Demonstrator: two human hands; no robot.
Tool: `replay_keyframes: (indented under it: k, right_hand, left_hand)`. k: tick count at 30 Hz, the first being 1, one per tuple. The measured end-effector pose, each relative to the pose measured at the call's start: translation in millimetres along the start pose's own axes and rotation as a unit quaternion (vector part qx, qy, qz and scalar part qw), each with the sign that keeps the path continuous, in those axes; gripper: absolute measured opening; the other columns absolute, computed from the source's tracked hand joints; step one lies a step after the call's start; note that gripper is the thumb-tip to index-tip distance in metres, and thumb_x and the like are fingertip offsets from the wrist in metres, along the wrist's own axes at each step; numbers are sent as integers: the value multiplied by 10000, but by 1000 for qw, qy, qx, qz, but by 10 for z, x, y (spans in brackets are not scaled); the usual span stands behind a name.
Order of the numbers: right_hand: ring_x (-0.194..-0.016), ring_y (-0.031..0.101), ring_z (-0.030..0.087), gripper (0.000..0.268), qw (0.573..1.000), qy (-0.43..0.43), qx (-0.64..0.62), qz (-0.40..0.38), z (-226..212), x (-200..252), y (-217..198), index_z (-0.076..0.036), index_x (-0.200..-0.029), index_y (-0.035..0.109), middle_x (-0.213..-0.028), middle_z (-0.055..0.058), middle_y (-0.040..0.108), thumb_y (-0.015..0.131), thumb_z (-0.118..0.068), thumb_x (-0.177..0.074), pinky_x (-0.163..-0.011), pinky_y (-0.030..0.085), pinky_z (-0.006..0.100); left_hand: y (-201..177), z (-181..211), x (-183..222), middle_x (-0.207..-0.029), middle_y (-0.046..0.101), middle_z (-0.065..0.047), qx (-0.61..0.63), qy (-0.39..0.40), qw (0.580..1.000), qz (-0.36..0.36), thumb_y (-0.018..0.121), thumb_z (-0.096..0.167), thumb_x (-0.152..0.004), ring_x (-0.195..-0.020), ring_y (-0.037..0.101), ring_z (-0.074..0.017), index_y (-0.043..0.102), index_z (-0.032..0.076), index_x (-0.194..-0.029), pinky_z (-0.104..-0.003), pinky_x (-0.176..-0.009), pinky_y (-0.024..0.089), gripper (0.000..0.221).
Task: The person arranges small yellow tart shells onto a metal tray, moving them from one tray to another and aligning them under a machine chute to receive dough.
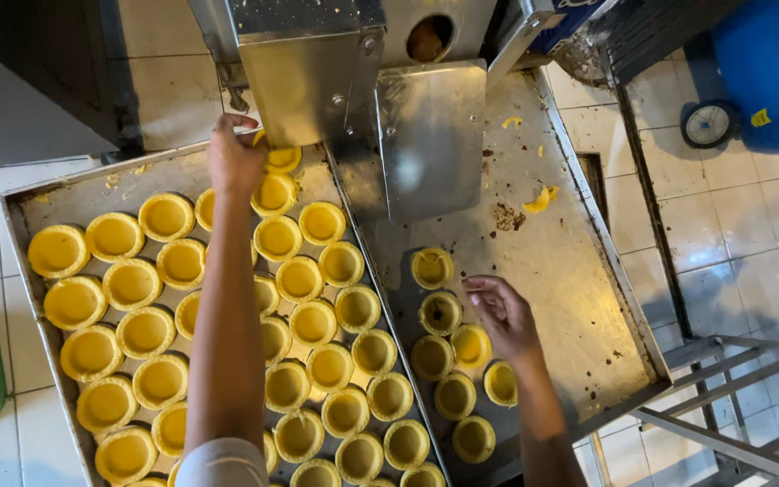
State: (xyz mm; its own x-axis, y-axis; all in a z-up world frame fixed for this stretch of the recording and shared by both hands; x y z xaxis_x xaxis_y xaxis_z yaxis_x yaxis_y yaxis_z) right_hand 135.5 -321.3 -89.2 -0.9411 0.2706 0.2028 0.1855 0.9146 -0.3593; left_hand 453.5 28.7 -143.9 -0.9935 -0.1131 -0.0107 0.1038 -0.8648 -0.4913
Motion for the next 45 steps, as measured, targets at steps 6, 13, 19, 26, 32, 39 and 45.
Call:
replay_keyframes:
  k: [6, 13, 19, 26, 32, 39, 45]
  right_hand:
    - [-950, 721, 318, 273, 999, -3, 49, 9, 174, 23, 89, -35, -1177, 653, -1063, 175, 714, 613, -56, -908, -732, 605, 418]
    - [-892, 658, 395, 454, 955, -95, 260, 104, 47, 30, 21, 11, -1292, 561, -1038, 224, 611, 695, -109, -875, -645, 595, 430]
    - [-874, 659, 364, 484, 961, -68, 241, 120, 44, -300, 214, -7, -1238, 614, -991, 229, 581, 620, -398, -953, -689, 591, 443]
    - [-787, 635, 296, 336, 940, -142, 277, 138, -143, -399, 471, -83, -1134, 657, -870, 53, 545, 765, -223, -848, -795, 506, 409]
    - [-783, 651, 251, 349, 944, -279, 170, 42, -1064, -523, 1378, -61, -1160, 664, -873, 90, 658, 590, 13, -827, -760, 545, 356]
    - [-1238, 555, 266, 599, 772, -440, 457, 33, -1164, -1404, 2477, -96, -1321, 563, -1313, 90, 582, 632, -9, -733, -1076, 407, 488]
    - [-1038, 645, 221, 355, 754, -421, 503, 40, -1046, -1400, 2482, -98, -1113, 679, -1064, 68, 667, 588, -39, -775, -1127, 245, 590]
  left_hand:
    - [75, 59, 71, -652, 616, -96, -32, 99, 994, 23, 776, 112, -728, -624, 652, -325, 662, 119, -894, -421, -622, 515, 202]
    - [115, -95, 116, -852, 704, -103, -113, 147, 981, -62, 721, 272, -840, -854, 670, -423, 698, 162, -893, -532, -773, 502, 124]
    - [-92, 208, 314, -978, 671, -176, -85, 214, 970, -84, 769, 238, -744, -971, 630, -433, 746, 66, -935, -496, -918, 451, 258]
    - [-63, 73, 328, -1178, 588, -72, -137, 139, 962, -193, 716, 353, -834, -1160, 514, -402, 704, 236, -1166, -632, -901, 381, 353]
    - [-190, -158, 304, -1136, 544, -53, -214, 116, 956, -162, 806, 234, -751, -1134, 514, -403, 621, 253, -1241, -686, -908, 394, 524]
    - [-313, -193, 410, -1147, 539, -58, -240, 123, 958, -101, 774, 230, -782, -1137, 494, -326, 660, 280, -1152, -522, -943, 387, 390]
    - [-267, -286, 392, -1127, 511, -38, -259, 130, 949, -121, 761, 226, -788, -1120, 486, -298, 676, 301, -1104, -476, -916, 397, 336]
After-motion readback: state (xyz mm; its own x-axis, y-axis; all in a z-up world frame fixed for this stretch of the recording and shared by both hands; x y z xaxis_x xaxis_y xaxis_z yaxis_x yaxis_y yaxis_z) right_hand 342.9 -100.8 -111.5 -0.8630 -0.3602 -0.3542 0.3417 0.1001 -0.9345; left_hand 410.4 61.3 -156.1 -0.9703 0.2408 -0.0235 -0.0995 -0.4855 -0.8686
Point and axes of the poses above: each hand's wrist, its own x-axis away from the middle knuckle, its own y-axis out of the palm, z = x × y, the point moved 6 cm from there along -x, towards the middle knuckle
